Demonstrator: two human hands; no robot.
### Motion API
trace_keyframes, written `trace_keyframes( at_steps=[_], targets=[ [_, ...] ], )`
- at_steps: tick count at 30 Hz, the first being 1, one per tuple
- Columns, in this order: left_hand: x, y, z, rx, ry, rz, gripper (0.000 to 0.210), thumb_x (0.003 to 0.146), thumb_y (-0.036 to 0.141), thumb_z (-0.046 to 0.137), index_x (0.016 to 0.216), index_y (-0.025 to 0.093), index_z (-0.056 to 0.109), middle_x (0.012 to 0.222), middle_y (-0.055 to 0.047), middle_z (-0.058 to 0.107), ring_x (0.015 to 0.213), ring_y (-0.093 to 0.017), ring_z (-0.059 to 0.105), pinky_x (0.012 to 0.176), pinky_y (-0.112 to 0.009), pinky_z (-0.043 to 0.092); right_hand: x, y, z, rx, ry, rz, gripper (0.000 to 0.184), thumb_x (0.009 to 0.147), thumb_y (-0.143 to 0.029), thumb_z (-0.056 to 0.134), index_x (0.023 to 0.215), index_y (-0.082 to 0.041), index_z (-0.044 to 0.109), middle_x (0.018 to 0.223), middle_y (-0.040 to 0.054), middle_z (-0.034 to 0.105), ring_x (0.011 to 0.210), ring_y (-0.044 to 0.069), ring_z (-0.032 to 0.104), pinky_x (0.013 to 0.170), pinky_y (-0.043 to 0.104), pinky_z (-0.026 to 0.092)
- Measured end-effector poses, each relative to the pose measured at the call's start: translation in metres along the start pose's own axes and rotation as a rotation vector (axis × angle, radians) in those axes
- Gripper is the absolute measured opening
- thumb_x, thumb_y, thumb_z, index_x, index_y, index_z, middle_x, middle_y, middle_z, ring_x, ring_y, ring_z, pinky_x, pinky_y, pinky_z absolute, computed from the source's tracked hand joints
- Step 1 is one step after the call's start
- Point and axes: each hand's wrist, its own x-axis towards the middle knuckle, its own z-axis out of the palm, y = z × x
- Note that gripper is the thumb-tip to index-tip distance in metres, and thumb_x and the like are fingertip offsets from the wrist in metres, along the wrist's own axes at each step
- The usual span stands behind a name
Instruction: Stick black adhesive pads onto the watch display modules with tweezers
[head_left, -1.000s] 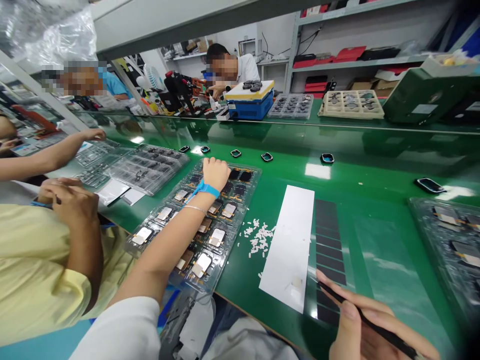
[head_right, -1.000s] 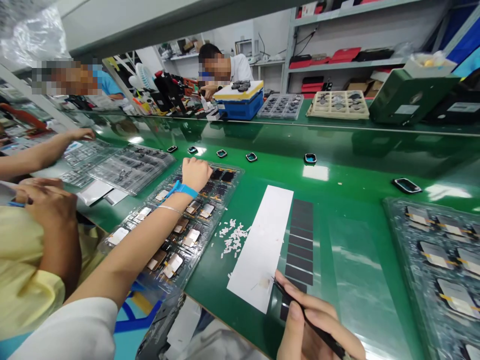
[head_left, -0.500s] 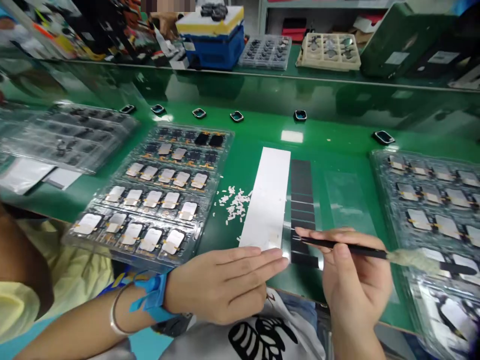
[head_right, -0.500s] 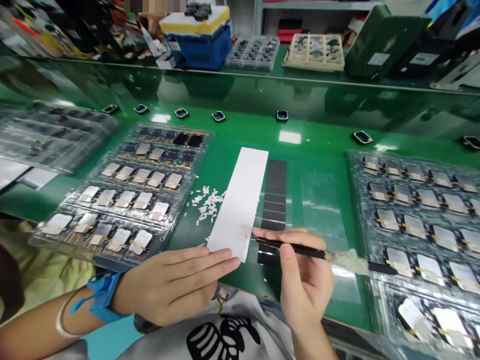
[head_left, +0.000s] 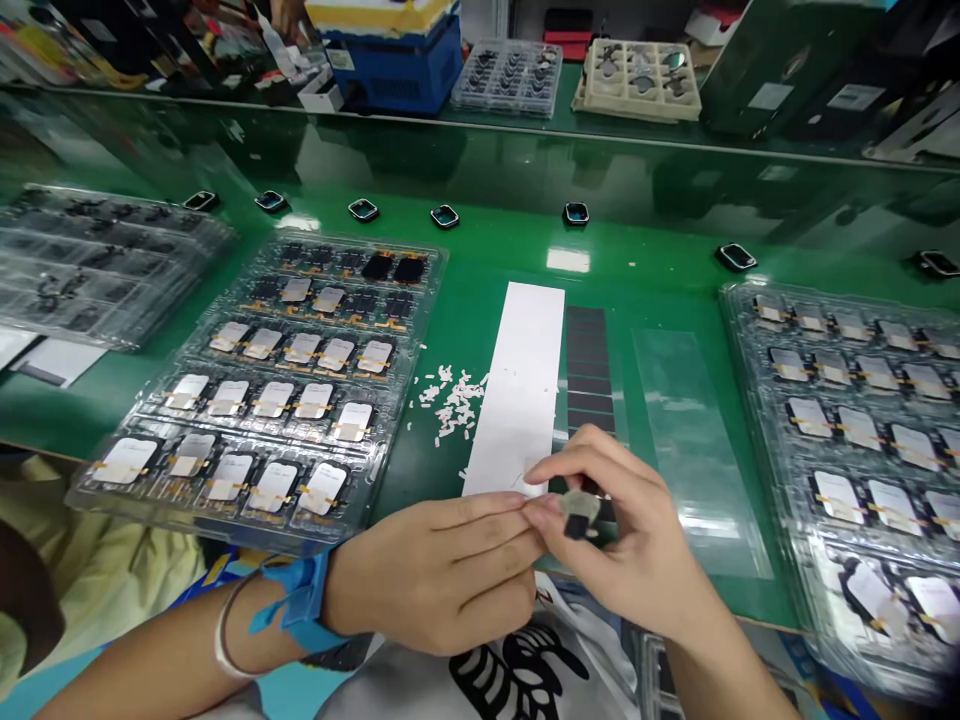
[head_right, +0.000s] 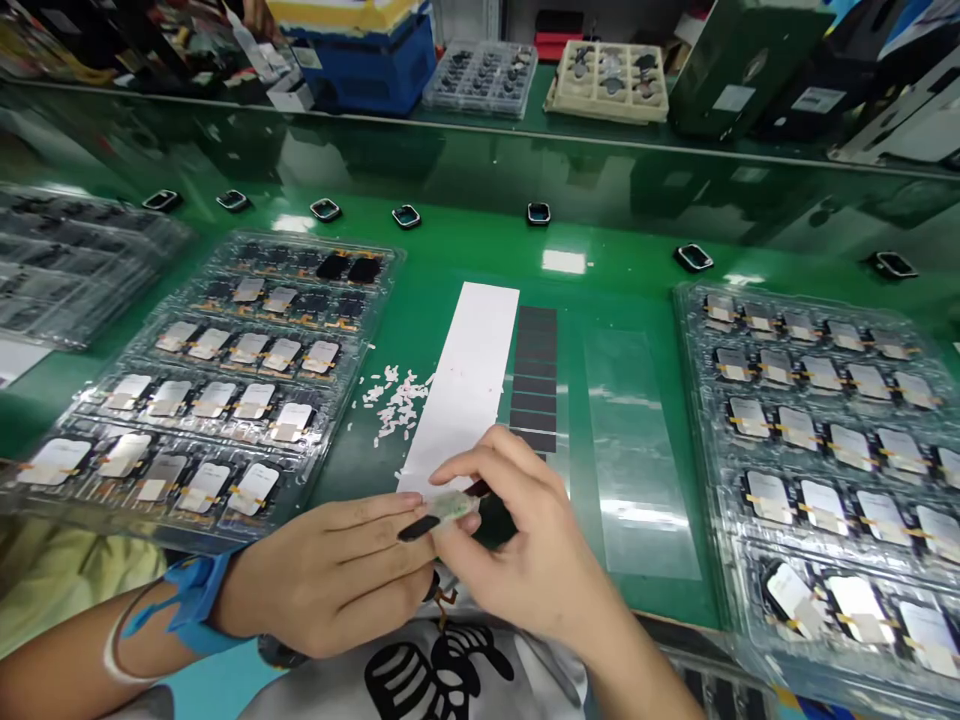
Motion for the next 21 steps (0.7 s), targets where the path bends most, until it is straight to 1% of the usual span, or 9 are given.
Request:
trace_keyframes(
  at_steps=[2, 5, 7, 10, 13, 15, 18, 21],
  targets=[
    [0.000, 0.000, 0.000, 0.009, -0.017, 0.013, 0.011, 0.090, 0.016, 0.061, 0.081, 0.014, 0.067, 0.109, -0.009, 0.076, 0.107, -0.018, 0.068, 0.114, -0.033, 0.043, 0.006, 0.000, 0.001, 0.048, -0.013, 0.008, 0.027, 0.076, -0.002, 0.062, 0.091, -0.023, 0.065, 0.079, -0.0032, 0.056, 0.069, 0.010, 0.053, 0.060, 0.023, 0.042],
    [-0.001, 0.000, -0.002, 0.023, -0.058, 0.056, 0.008, 0.089, 0.015, 0.063, 0.084, 0.014, 0.068, 0.118, -0.011, 0.074, 0.121, -0.021, 0.063, 0.114, -0.032, 0.043, 0.015, 0.000, -0.002, 0.044, 0.031, 0.061, 0.018, 0.080, -0.004, 0.061, 0.083, -0.021, 0.065, 0.074, -0.0029, 0.056, 0.066, 0.009, 0.052, 0.057, 0.022, 0.042],
    [-0.001, 0.000, -0.003, 0.013, -0.073, 0.067, 0.009, 0.089, 0.015, 0.062, 0.084, 0.014, 0.069, 0.121, -0.012, 0.073, 0.126, -0.022, 0.060, 0.113, -0.032, 0.043, 0.019, -0.001, -0.006, 0.042, -0.009, 0.091, 0.017, 0.081, -0.005, 0.062, 0.083, -0.021, 0.067, 0.075, -0.0023, 0.059, 0.065, 0.009, 0.053, 0.056, 0.021, 0.043],
    [-0.001, 0.001, -0.005, -0.019, -0.059, 0.075, 0.013, 0.089, 0.014, 0.059, 0.083, 0.015, 0.071, 0.117, -0.010, 0.075, 0.116, -0.020, 0.066, 0.112, -0.032, 0.044, 0.023, -0.005, -0.010, 0.080, -0.169, 0.086, 0.023, 0.081, -0.003, 0.062, 0.090, -0.022, 0.071, 0.078, -0.0016, 0.062, 0.068, 0.009, 0.056, 0.058, 0.019, 0.046],
    [0.001, 0.001, -0.006, -0.051, -0.038, 0.097, 0.017, 0.090, 0.013, 0.057, 0.080, 0.016, 0.071, 0.113, -0.009, 0.076, 0.106, -0.018, 0.069, 0.109, -0.030, 0.047, 0.024, -0.007, -0.012, 0.127, -0.295, 0.072, 0.029, 0.082, -0.003, 0.060, 0.099, -0.023, 0.073, 0.077, -0.0014, 0.061, 0.066, 0.009, 0.055, 0.054, 0.018, 0.044],
    [0.003, 0.001, -0.008, -0.073, -0.042, 0.113, 0.019, 0.091, 0.014, 0.057, 0.078, 0.017, 0.071, 0.112, -0.009, 0.077, 0.105, -0.017, 0.070, 0.106, -0.028, 0.049, 0.024, -0.007, -0.013, 0.158, -0.331, 0.050, 0.028, 0.084, -0.004, 0.059, 0.099, -0.022, 0.074, 0.076, -0.0007, 0.061, 0.064, 0.009, 0.055, 0.051, 0.019, 0.043],
    [0.007, -0.001, -0.012, -0.095, -0.055, 0.117, 0.020, 0.092, 0.017, 0.059, 0.077, 0.017, 0.072, 0.111, -0.008, 0.077, 0.101, -0.017, 0.071, 0.102, -0.026, 0.053, 0.023, -0.006, -0.013, 0.191, -0.350, 0.012, 0.024, 0.084, -0.004, 0.058, 0.093, -0.020, 0.074, 0.077, 0.0002, 0.062, 0.063, 0.008, 0.054, 0.052, 0.019, 0.043],
    [0.007, -0.001, -0.014, -0.122, -0.052, 0.132, 0.020, 0.092, 0.018, 0.059, 0.077, 0.017, 0.072, 0.111, -0.009, 0.077, 0.098, -0.017, 0.072, 0.102, -0.027, 0.053, 0.023, -0.001, -0.009, 0.139, -0.332, -0.012, 0.024, 0.083, -0.003, 0.057, 0.092, -0.020, 0.072, 0.075, -0.0013, 0.061, 0.062, 0.008, 0.053, 0.053, 0.019, 0.042]
  ],
)
